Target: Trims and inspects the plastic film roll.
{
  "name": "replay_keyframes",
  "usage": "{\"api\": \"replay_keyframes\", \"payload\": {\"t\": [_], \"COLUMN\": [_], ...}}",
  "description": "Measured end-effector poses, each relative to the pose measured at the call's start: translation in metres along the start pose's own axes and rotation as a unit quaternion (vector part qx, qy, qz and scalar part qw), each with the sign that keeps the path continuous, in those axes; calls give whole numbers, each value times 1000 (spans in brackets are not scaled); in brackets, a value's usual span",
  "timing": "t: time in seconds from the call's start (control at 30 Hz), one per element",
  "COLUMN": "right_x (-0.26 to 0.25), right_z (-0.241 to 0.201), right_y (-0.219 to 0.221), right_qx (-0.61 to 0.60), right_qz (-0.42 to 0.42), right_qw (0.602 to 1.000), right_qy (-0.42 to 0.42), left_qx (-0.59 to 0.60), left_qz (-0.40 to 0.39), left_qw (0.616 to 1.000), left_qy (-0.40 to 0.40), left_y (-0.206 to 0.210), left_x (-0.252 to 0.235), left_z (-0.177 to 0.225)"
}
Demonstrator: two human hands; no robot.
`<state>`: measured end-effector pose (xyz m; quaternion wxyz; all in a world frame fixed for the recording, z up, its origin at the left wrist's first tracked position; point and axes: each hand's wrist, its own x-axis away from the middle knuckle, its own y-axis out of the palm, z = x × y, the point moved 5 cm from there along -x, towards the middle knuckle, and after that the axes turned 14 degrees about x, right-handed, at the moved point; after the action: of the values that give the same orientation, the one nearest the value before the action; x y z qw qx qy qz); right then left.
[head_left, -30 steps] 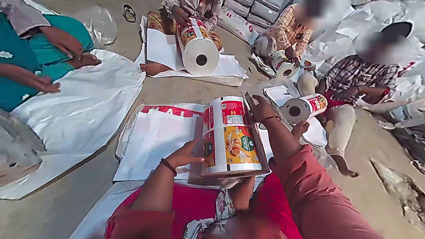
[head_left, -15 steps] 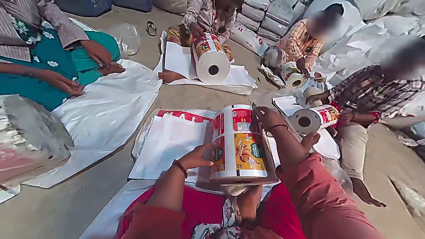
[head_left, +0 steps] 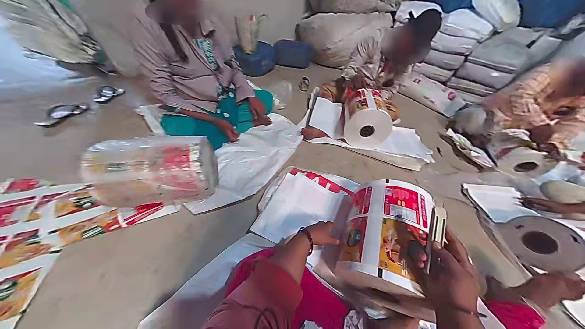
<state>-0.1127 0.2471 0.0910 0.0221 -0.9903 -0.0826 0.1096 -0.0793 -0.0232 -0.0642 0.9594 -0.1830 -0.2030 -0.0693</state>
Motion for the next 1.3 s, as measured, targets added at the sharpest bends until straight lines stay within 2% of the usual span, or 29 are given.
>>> {"api": "replay_keyframes", "payload": {"t": [0.1,0.23,0.43,0.5,0.57,0.63,0.7,0.77,0.8,0.87,0.93,1.0,1.03,1.07,1.1,1.13,1.17,1.2,1.23,1.27,1.3], "right_x": [-8,-7,-7,-5,-3,0,-4,-3,-4,0,-1,0,-1,-1,-1,-1,-1,-1,-2,-2,-2], "right_z": [4,4,7,8,5,3,5,7,7,8,5,3,3,3,3,6,8,9,9,9,8], "right_y": [1,2,-1,-2,-2,0,0,-2,-1,-1,1,2,3,2,2,-1,-3,-2,0,2,3], "right_qx": [-10,46,74,79,93,119,131,140,140,139,131,127,127,123,118,114,115,115,114,113,110], "right_qz": [-1,-18,-18,-20,-33,-38,-41,-40,-41,-44,-50,-56,-55,-51,-49,-48,-45,-47,-47,-46,-43], "right_qw": [1000,999,997,997,995,992,991,989,989,989,990,990,990,991,992,992,992,992,992,992,993], "right_qy": [20,-10,-2,-2,-5,-9,-11,-8,-5,3,2,-4,-8,-10,-8,-6,-5,-4,-6,-9,-9], "left_qx": [4,6,-142,-191,-208,-207,-204,-205,-218,-270,-287,-139,-7,141,284,403,486,518,523,512,477], "left_qz": [10,28,-29,-63,-61,15,163,307,349,345,226,49,-26,-76,-94,-65,4,106,209,284,315], "left_qw": [1000,999,985,975,974,975,963,929,911,899,930,982,981,943,873,796,733,710,717,739,777], "left_qy": [13,15,-93,-98,-72,-76,-63,-15,3,19,46,119,194,290,386,448,475,465,411,333,263], "left_y": [6,9,36,51,63,57,33,3,-13,-31,-40,-38,-38,-41,-48,-55,-60,-61,-54,-34,-4], "left_x": [5,14,44,45,40,52,79,113,129,156,182,214,228,236,236,226,209,190,167,146,126], "left_z": [1,-7,-10,-10,-12,-5,21,55,74,103,129,149,154,158,158,156,146,132,112,90,71]}}
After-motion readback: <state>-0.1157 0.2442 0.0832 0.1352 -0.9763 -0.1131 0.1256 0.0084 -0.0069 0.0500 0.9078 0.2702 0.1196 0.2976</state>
